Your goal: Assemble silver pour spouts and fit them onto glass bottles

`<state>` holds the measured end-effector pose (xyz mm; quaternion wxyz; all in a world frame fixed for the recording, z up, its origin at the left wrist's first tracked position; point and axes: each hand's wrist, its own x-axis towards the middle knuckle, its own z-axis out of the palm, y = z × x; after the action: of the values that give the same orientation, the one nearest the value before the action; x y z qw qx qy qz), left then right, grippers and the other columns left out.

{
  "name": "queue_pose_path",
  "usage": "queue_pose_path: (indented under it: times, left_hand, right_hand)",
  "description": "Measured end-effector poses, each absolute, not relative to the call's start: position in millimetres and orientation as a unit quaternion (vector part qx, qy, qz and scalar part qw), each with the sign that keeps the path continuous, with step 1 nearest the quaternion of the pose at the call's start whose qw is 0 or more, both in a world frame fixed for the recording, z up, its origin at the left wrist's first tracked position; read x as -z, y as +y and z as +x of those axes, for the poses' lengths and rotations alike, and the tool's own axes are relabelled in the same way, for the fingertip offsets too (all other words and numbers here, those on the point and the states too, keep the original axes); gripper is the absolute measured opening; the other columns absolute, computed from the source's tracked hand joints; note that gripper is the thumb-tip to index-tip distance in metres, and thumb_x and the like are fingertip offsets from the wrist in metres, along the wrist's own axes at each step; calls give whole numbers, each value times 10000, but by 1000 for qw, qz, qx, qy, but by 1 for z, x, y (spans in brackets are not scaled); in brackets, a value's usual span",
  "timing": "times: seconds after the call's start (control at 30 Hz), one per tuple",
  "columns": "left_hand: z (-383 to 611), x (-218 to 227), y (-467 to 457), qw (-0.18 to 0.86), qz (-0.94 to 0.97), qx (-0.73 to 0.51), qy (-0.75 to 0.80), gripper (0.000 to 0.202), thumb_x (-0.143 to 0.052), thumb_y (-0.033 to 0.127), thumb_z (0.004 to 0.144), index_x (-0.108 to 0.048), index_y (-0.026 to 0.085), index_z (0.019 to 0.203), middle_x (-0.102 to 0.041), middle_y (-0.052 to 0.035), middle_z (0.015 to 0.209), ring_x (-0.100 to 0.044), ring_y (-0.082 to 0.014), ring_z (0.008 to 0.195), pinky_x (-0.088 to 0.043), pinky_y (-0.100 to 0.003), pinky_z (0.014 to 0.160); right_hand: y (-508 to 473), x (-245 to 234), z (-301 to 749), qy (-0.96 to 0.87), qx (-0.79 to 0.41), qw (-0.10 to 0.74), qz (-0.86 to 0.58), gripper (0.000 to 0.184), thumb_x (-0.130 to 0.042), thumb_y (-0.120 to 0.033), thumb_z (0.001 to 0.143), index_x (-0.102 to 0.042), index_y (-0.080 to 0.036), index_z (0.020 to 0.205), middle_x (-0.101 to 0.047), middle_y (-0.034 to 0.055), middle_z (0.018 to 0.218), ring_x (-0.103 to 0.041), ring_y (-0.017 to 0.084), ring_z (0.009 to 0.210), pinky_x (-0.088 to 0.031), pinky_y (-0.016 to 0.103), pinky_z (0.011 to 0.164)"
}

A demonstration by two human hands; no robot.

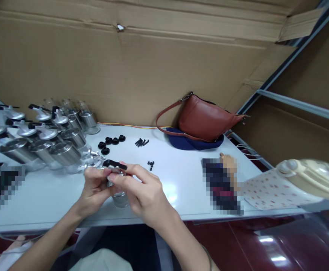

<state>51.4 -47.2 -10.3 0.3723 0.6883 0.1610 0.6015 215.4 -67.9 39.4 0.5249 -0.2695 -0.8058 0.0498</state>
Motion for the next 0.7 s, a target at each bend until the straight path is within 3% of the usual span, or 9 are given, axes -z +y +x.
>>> queue_pose_path:
  times: [0.17, 0.27, 0.4, 0.57, 0.63, 0.7]
  left_hand:
    - [53, 13, -48, 330, 707, -600, 176, 483, -627, 94, 846, -465, 364, 1212, -641, 34, 1087, -674, -100, 964, -548, -187, 820]
    - [53, 16, -50, 287, 742, -581, 173, 537, -559, 128, 892, -336, 383, 1309, -600, -6, 1136, -667, -122, 963, -560, -230, 797]
    - [46, 22, -56, 239, 788, -520, 228, 650, -512, 170, 915, -158, 363, 1425, -526, -93, 1277, -613, -188, 1100, -545, -323, 889]
    - [29, 33, -76, 246, 837, -370, 321, 943, -560, 315, 894, 197, 337, 1455, -123, -192, 1566, -279, -324, 1422, -392, -512, 1090]
    - [24, 39, -87, 219, 846, -324, 364, 950, -562, 305, 891, 201, 319, 1457, 2, -192, 1582, -153, -339, 1459, -339, -553, 1115]
    - [20, 44, -100, 173, 849, -302, 398, 895, -541, 254, 894, 141, 267, 1473, 19, -214, 1573, -125, -343, 1463, -360, -557, 1100]
  right_hand:
    - [-75, -40, 212, -811, -59, 507, -286, 226, -560, -85, 862, -616, -179, 1060, -606, 80, 953, -634, 154, 863, -573, 280, 800]
    - [-81, -30, 207, -807, -69, 506, -297, 334, -569, -109, 856, -547, -186, 1180, -550, 111, 1088, -597, 187, 1033, -554, 314, 876]
    - [-84, -15, 202, -800, -84, 516, -294, 499, -565, -119, 857, -416, -223, 1321, -446, 140, 1308, -465, 220, 1275, -484, 375, 1009]
    - [-87, -8, 202, -806, -103, 494, -311, 641, -564, -99, 872, -288, -285, 1420, -281, 127, 1508, -303, 235, 1413, -392, 430, 1097]
    - [-89, -6, 205, -799, -109, 502, -314, 724, -583, -98, 865, -221, -316, 1452, -219, 113, 1550, -268, 245, 1431, -375, 452, 1107]
    - [-89, -3, 209, -804, -110, 490, -319, 788, -611, -131, 859, -161, -313, 1480, -229, 124, 1552, -282, 257, 1425, -392, 454, 1094]
